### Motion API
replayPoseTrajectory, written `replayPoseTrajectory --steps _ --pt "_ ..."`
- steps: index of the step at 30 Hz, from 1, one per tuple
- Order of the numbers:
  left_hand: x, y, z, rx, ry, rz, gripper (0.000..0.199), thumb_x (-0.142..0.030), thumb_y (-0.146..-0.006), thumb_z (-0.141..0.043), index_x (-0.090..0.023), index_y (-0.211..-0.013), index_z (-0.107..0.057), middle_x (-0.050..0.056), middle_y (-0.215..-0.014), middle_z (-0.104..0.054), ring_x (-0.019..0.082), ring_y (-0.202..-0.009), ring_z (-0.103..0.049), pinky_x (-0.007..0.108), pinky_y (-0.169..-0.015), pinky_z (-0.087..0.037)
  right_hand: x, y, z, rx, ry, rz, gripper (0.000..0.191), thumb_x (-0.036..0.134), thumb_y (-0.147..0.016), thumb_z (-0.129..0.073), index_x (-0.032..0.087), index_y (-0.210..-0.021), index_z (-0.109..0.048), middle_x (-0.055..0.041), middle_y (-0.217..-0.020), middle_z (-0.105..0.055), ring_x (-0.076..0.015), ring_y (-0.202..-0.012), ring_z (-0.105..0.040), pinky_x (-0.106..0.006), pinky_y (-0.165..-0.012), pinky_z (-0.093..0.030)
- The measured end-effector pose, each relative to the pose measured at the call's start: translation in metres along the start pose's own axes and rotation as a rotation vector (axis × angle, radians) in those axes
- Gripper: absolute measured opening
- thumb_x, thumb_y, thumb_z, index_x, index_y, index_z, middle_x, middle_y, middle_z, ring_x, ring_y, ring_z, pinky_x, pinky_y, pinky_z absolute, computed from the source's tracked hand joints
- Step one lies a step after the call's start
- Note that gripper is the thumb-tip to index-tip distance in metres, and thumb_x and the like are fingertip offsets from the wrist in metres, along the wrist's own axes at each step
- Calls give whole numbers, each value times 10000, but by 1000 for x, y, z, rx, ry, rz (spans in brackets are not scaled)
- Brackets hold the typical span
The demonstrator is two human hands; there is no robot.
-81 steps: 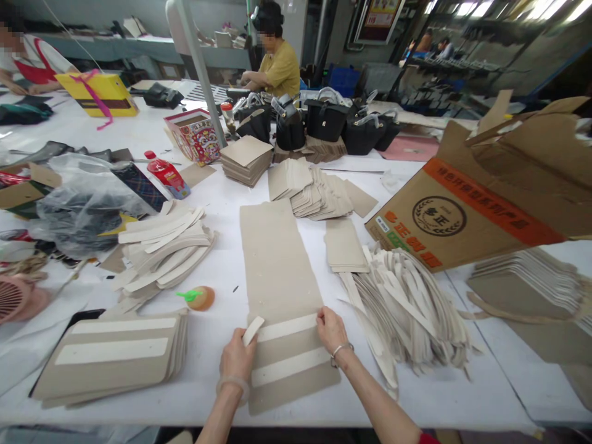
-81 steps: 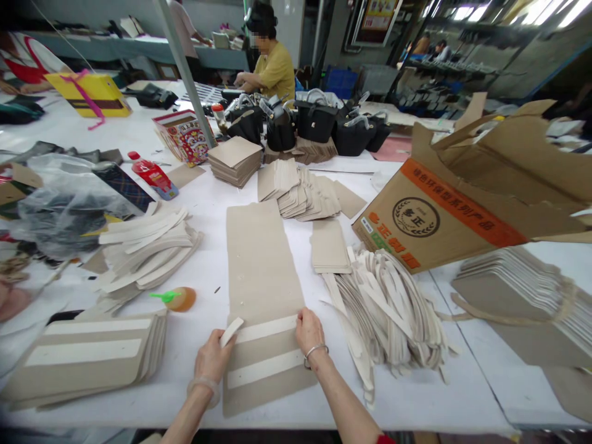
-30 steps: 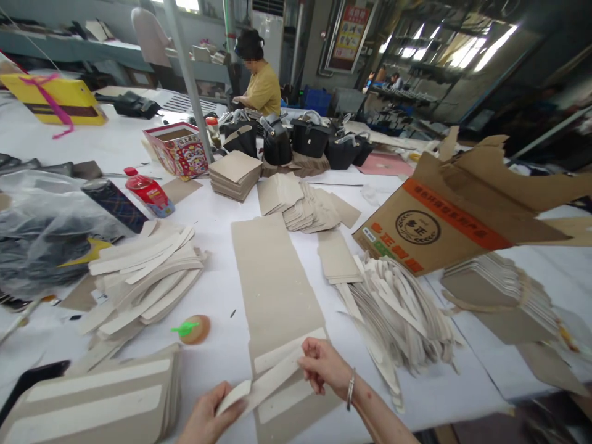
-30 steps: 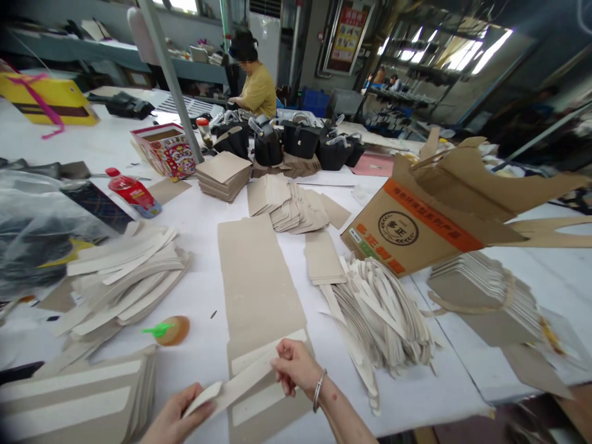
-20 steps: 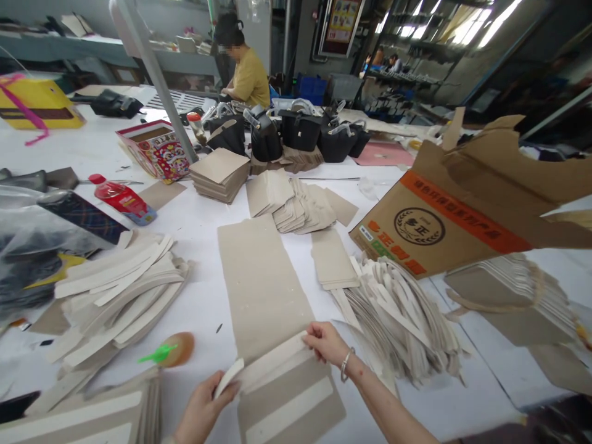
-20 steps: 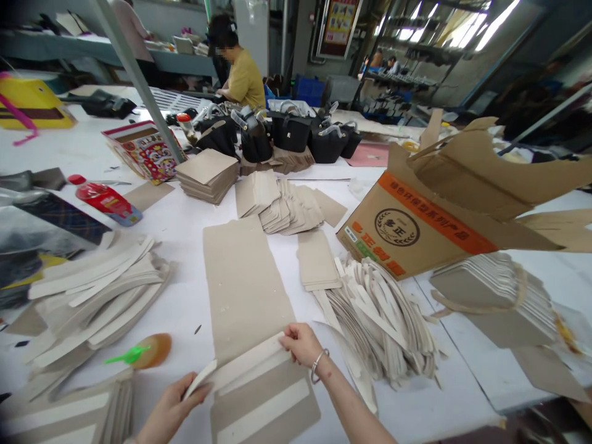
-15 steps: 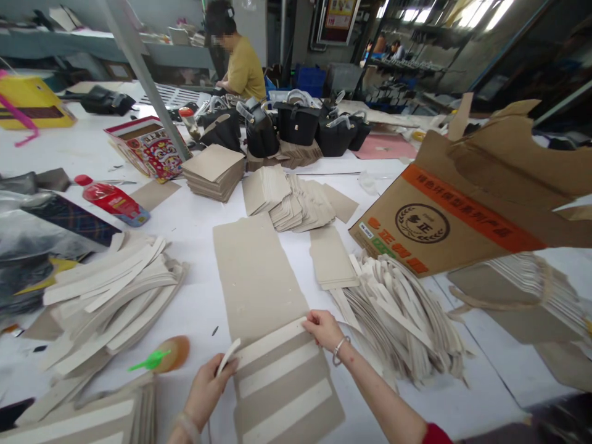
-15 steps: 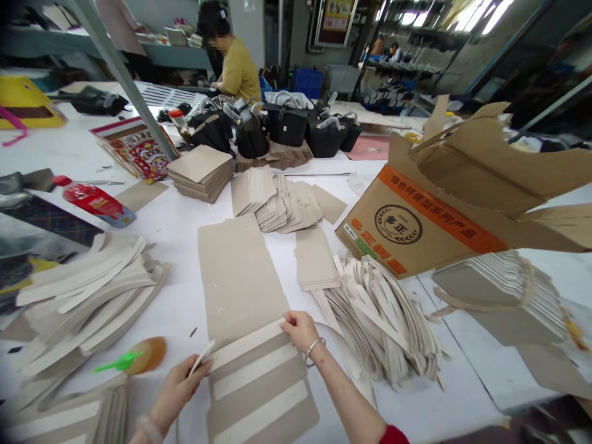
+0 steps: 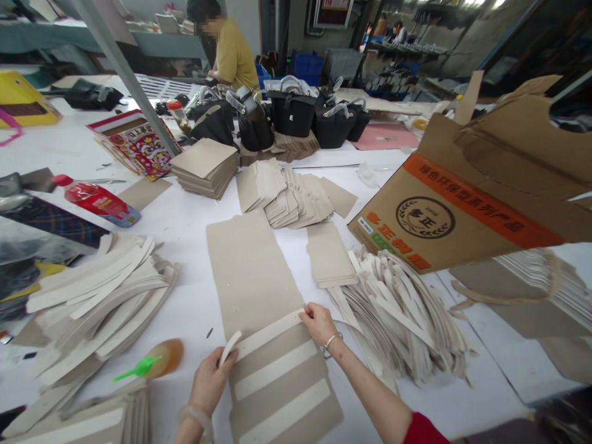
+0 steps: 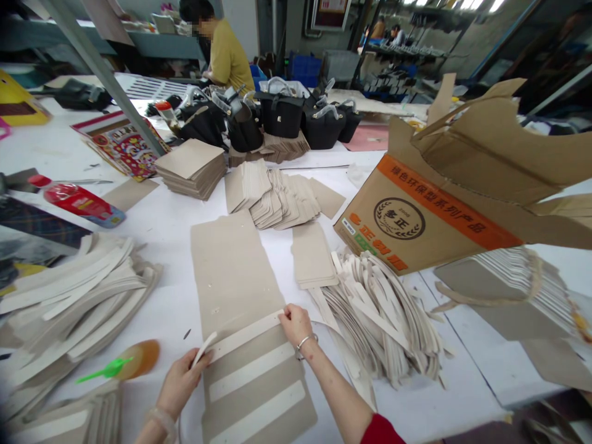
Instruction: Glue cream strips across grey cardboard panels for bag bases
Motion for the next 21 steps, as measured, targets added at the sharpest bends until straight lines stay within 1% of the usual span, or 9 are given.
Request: replayPoseTrajectory --steps 7,14,21 --pt "1 -1 2 -36 -76 -16 431 -577 -737 -377 -194 -651 -556 -32 -554 -522 159 -604 -497 233 -560 -340 -2 1 -3 16 0 1 184 280 -733 -488 180 -579 -506 21 -499 -544 -109 -498 -475 -209 -507 -306" --pt "0 -2 1 -44 -107 -13 419 -565 -730 -381 -195 -671 -569 -27 -567 -555 169 -621 -522 240 -576 -349 -4 1 -5 39 -20 -22 174 276 -742 -489 178 -598 -493 29 -498 -546 -96 -473 -487 -197 -486 -316" --pt "-1 -2 1 -48 -125 -5 412 -558 -746 -364 -202 -680 -559 -23 -582 -569 172 -636 -534 246 -596 -354 -4 1 -8 72 -50 -38 169 264 -754 -457 183 -606 -467 40 -477 -543 -80 -382 -472 -190 -439 -317"
Point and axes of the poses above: each hand's wrist, its own y-axis away from the middle knuckle, its own z-axis out of the back of the hand, x = y × z, the point moved 6 cm from there along -y, towards the middle knuckle
